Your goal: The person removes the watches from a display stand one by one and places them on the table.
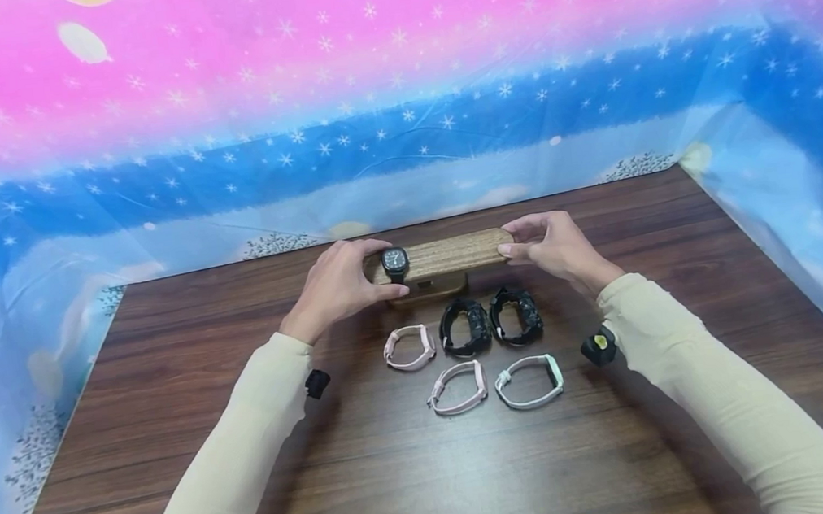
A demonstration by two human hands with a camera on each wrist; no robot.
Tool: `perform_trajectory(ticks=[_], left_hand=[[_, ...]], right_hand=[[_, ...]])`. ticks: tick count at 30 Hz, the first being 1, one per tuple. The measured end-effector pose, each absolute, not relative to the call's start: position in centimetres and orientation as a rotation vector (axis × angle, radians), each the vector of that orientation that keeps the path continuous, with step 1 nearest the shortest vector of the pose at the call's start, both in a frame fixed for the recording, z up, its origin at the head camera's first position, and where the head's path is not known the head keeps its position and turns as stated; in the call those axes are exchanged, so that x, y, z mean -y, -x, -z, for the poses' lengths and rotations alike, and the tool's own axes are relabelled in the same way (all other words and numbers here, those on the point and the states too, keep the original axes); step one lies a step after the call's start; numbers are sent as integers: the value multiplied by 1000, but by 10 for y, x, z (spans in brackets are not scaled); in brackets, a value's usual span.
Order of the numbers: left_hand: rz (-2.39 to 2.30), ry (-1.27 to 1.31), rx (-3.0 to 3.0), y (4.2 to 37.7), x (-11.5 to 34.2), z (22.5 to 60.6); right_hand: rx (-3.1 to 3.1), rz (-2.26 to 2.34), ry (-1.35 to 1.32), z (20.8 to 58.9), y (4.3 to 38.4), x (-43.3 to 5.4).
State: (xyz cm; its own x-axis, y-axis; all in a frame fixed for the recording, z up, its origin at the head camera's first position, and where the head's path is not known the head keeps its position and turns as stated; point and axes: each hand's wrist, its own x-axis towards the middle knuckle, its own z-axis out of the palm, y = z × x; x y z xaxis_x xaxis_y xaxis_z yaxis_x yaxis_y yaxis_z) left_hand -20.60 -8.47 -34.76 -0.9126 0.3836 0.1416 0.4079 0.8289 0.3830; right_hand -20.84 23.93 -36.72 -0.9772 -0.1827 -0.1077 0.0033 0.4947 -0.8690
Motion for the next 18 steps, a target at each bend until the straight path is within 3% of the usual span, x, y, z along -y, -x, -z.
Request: perform_trajectory(ticks=[18], left_hand=[[688, 588, 2959, 207, 101, 349]], right_hand=[[-2547, 1482, 147, 366, 208, -239]])
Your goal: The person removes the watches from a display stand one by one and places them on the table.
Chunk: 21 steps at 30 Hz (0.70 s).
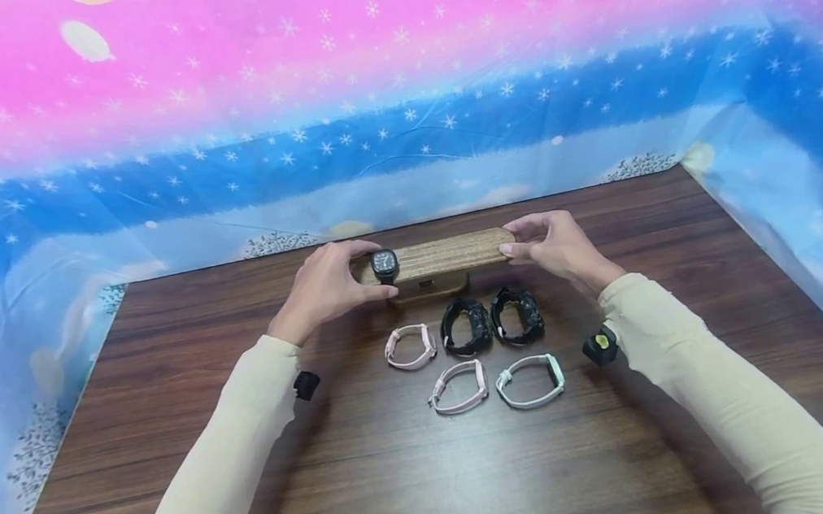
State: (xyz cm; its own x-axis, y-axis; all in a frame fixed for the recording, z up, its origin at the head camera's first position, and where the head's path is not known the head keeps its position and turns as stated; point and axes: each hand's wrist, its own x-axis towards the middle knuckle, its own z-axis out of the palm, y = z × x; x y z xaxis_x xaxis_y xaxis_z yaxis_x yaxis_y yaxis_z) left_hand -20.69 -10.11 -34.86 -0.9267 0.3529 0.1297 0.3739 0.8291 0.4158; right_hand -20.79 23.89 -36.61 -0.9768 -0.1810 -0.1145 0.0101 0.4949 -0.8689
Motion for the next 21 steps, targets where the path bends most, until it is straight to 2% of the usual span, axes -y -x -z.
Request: perform_trajectory(ticks=[21], left_hand=[[878, 539, 2969, 207, 131, 354]], right_hand=[[-2549, 1482, 154, 366, 208, -239]])
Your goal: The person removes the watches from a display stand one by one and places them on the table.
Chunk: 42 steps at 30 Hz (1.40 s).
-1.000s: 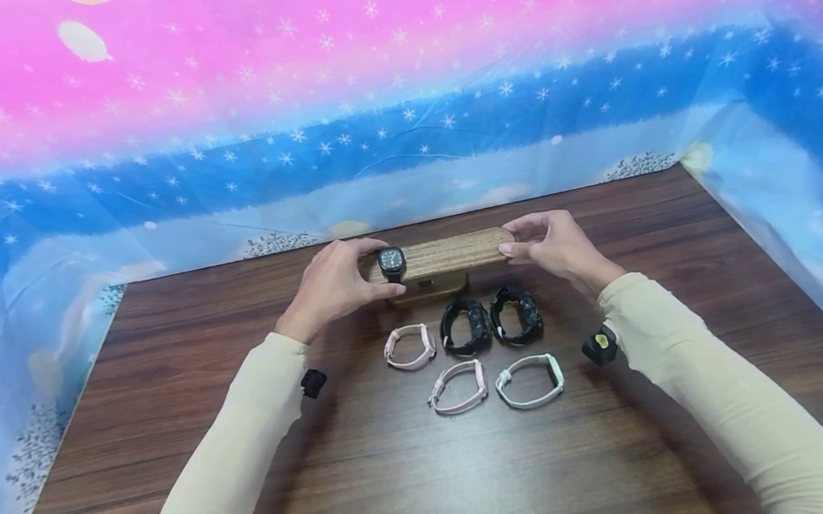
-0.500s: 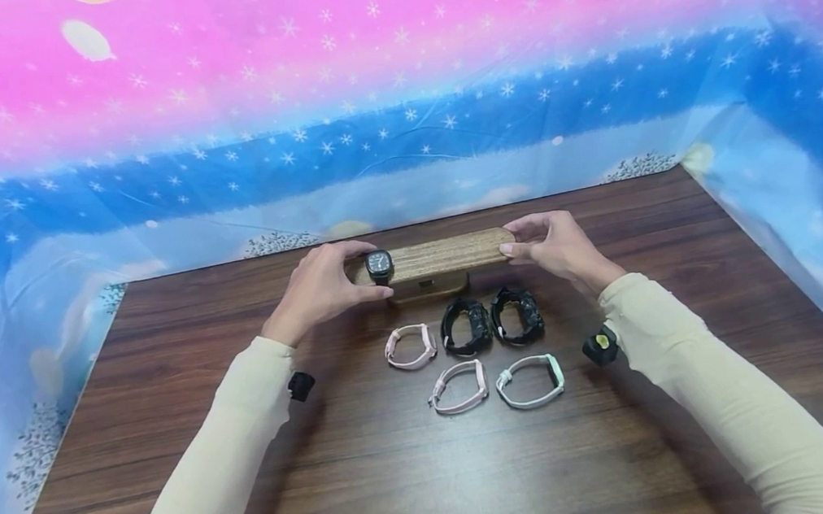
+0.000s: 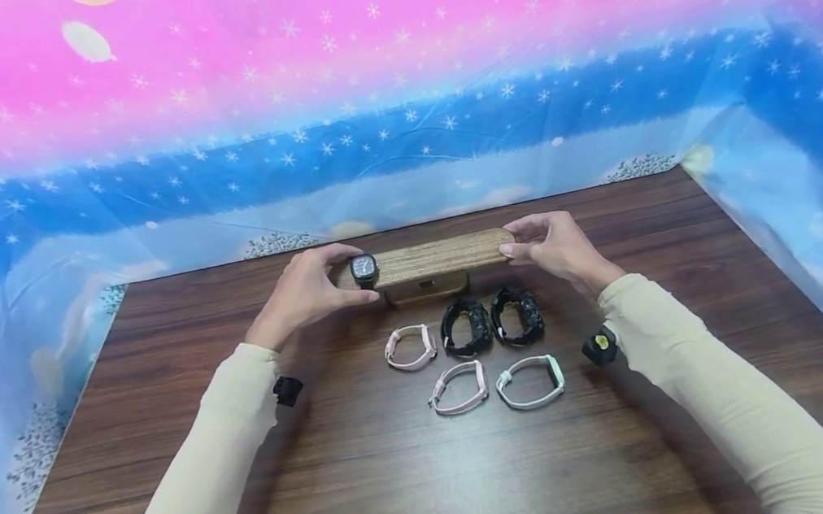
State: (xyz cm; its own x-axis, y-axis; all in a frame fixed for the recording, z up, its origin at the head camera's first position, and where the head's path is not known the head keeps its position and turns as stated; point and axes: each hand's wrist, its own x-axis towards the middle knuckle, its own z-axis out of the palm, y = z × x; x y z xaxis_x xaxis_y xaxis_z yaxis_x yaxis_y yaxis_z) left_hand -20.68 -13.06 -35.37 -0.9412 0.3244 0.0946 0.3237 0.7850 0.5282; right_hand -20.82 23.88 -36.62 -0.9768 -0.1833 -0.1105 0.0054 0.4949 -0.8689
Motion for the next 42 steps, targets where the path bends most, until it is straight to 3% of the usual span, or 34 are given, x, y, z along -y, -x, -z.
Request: perform_trajectory(ticks=[42], left_hand=[[-926, -420, -2944, 194, 171, 353]], right_hand=[[-2509, 1551, 146, 366, 207, -237]])
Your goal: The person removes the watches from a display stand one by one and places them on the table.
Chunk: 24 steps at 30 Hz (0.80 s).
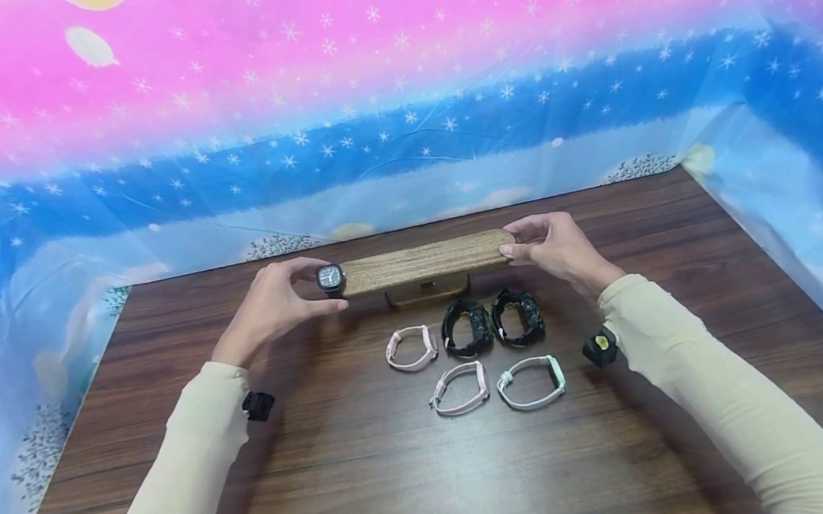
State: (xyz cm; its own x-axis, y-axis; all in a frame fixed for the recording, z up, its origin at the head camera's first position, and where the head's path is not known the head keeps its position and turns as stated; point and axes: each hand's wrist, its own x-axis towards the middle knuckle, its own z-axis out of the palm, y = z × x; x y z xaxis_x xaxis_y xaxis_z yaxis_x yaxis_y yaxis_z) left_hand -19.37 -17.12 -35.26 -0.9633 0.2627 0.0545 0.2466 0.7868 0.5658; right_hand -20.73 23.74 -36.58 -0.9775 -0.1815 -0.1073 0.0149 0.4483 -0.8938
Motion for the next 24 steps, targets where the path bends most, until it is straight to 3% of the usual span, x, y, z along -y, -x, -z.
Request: perform_trajectory(ticks=[24], left_hand=[[-672, -381, -3112, 146, 182, 349]], right_hand=[[-2530, 1537, 137, 367, 208, -238]])
